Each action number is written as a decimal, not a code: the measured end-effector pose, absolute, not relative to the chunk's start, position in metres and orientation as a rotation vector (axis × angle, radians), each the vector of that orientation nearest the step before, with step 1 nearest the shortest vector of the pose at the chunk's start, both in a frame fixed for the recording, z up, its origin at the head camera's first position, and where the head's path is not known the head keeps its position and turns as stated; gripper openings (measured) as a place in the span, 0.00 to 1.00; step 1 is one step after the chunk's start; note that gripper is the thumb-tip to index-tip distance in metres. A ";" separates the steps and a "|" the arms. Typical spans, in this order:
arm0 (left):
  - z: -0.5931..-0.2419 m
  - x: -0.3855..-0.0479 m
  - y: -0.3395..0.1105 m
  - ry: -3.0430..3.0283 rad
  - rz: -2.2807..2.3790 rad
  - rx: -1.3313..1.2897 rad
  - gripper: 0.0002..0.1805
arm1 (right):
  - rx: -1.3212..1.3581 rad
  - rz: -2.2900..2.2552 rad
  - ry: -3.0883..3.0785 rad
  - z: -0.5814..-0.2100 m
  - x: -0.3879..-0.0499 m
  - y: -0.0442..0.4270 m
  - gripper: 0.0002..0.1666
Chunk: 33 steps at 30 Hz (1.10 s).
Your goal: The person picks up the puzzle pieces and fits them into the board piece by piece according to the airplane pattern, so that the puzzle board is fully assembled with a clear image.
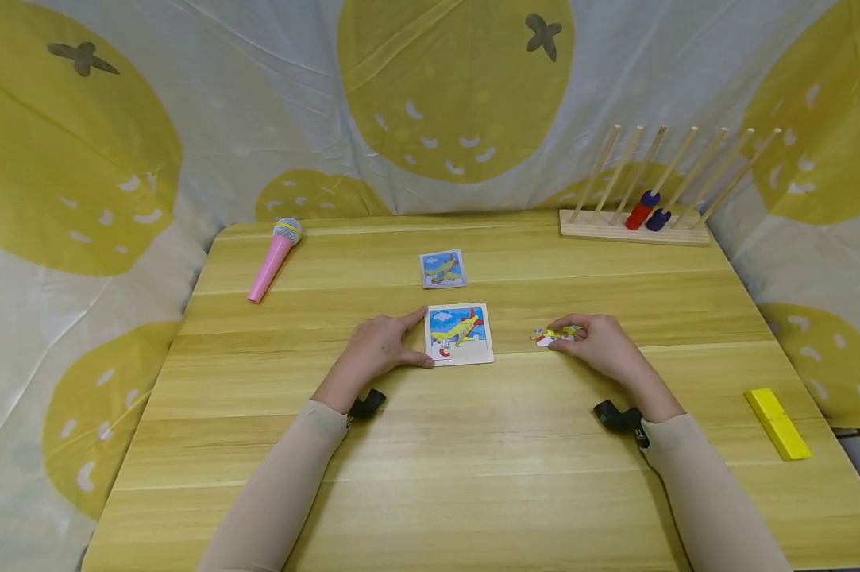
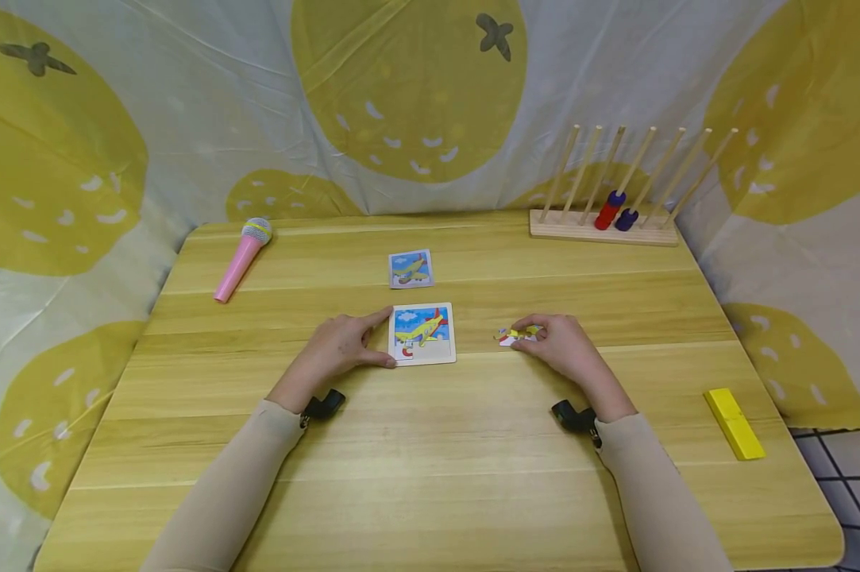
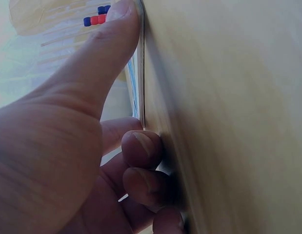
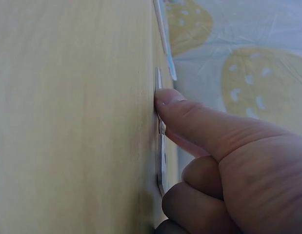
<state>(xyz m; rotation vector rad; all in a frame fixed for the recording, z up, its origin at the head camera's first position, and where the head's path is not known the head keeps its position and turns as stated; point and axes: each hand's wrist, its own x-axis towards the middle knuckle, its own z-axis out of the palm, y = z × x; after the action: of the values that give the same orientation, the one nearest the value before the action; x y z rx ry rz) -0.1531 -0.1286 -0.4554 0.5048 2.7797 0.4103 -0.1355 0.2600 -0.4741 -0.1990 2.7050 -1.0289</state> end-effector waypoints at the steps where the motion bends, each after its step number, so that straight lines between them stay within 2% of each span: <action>1: -0.455 -0.153 -0.129 2.783 0.412 0.505 0.57 | -0.205 -1.029 2.706 -0.474 -0.135 0.260 0.20; 10: -0.455 -0.152 -0.130 2.789 0.424 0.508 0.57 | -0.269 -1.045 2.707 -0.474 -0.135 0.253 0.21; 23: -0.453 -0.154 -0.128 2.785 0.403 0.543 0.57 | -0.636 -0.969 2.651 -0.467 -0.147 0.151 0.17; 33: -0.454 -0.153 -0.130 2.788 0.401 0.547 0.56 | -0.713 -0.883 2.665 -0.470 -0.148 0.134 0.17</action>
<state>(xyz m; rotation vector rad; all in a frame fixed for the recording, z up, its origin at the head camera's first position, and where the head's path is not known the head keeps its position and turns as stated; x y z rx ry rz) -0.1527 -0.1301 -0.4535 0.5471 2.7884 0.4012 -0.1483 0.1340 -0.4704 -0.7129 2.6655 -0.8826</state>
